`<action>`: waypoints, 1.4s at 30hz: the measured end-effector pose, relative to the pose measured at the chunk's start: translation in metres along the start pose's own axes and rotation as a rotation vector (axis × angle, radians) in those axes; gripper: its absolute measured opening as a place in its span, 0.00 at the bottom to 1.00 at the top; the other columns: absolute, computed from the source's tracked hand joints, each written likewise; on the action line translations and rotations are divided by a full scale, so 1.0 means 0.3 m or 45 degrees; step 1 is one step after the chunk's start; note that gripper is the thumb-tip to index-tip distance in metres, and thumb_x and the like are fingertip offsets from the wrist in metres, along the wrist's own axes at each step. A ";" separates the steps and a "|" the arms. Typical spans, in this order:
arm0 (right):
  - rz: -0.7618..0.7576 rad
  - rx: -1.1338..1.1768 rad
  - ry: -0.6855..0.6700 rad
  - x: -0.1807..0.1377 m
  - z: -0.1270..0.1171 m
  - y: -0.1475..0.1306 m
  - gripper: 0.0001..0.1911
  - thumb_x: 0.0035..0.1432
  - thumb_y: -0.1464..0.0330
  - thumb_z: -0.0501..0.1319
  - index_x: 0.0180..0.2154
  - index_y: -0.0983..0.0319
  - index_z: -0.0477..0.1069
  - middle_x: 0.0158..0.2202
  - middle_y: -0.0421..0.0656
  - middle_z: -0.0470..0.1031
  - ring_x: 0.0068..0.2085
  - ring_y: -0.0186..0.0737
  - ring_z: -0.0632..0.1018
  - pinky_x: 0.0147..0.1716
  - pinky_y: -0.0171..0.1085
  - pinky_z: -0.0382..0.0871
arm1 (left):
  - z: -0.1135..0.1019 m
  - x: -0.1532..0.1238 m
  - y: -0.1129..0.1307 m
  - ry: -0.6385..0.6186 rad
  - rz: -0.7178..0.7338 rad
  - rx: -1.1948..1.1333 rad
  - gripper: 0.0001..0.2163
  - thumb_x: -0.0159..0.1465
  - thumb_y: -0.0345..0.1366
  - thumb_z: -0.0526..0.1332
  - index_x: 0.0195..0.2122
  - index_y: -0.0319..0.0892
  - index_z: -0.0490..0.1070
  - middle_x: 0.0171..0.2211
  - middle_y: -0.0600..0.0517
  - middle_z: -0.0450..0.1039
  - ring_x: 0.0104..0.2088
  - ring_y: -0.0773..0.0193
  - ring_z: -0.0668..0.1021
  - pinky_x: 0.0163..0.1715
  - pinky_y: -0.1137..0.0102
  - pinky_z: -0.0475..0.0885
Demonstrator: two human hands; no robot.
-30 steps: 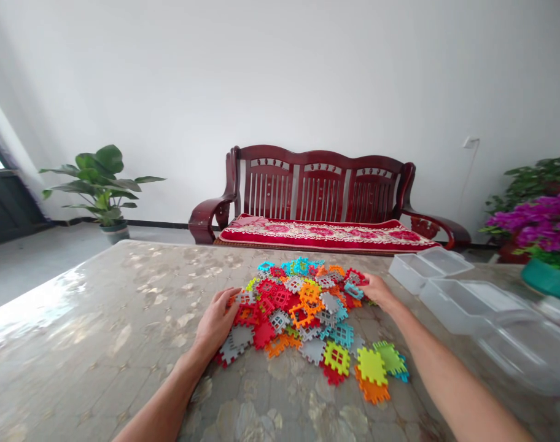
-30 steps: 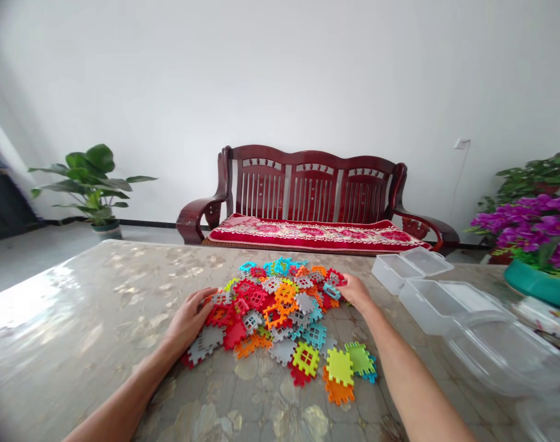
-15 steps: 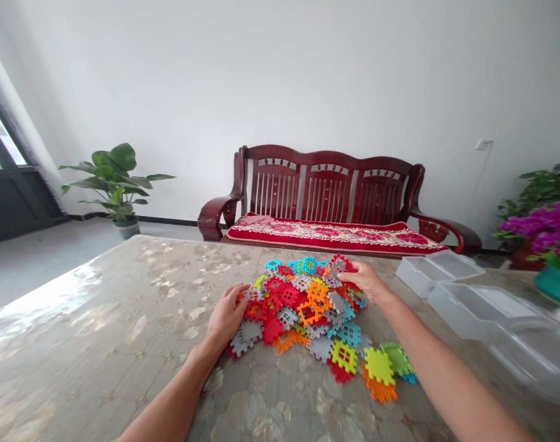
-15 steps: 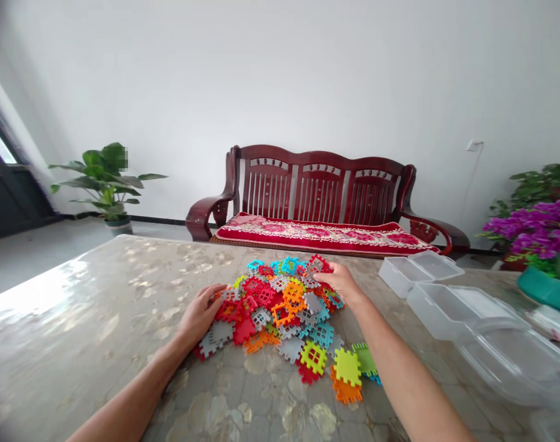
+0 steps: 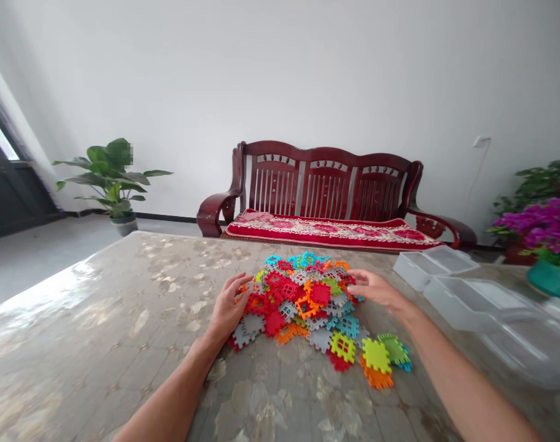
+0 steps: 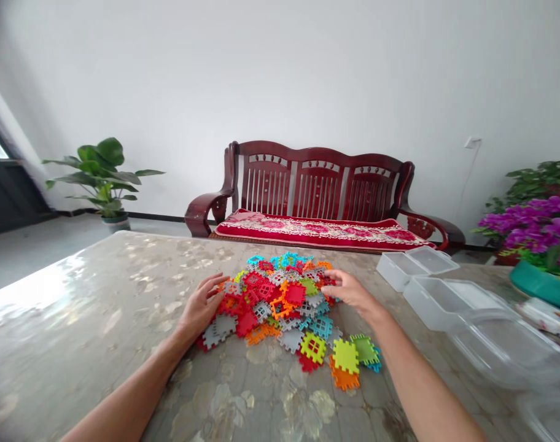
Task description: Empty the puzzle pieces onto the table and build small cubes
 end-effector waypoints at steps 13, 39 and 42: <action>0.171 -0.983 -0.211 -0.309 0.026 0.224 0.48 0.29 0.62 0.72 0.57 0.57 0.65 0.58 0.49 0.64 0.57 0.56 0.66 0.54 0.45 0.61 | 0.060 -0.018 0.041 -0.324 0.096 0.067 0.24 0.59 0.47 0.62 0.55 0.45 0.67 0.60 0.45 0.61 0.50 0.57 0.75 0.47 0.64 0.74; 0.163 -0.191 0.020 -0.126 -0.041 0.034 0.10 0.37 0.63 0.63 0.22 0.60 0.64 0.19 0.34 0.65 0.23 0.32 0.64 0.23 0.32 0.56 | 0.104 -0.017 0.112 -0.184 -0.174 0.649 0.16 0.59 0.31 0.54 0.48 0.48 0.65 0.30 0.53 0.77 0.31 0.59 0.78 0.32 0.69 0.67; 0.149 -0.078 0.055 -0.072 0.000 -0.041 0.10 0.37 0.63 0.63 0.23 0.60 0.66 0.20 0.34 0.65 0.23 0.31 0.64 0.22 0.32 0.56 | 0.076 -0.006 0.106 -0.091 -0.183 0.584 0.15 0.57 0.31 0.55 0.46 0.48 0.66 0.27 0.55 0.76 0.28 0.60 0.77 0.30 0.70 0.67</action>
Point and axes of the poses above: each hand's wrist, its own x-axis towards the middle knuckle, its own z-axis out of the palm, y = z × x, the point moved 6 cm from there along x, towards the middle knuckle
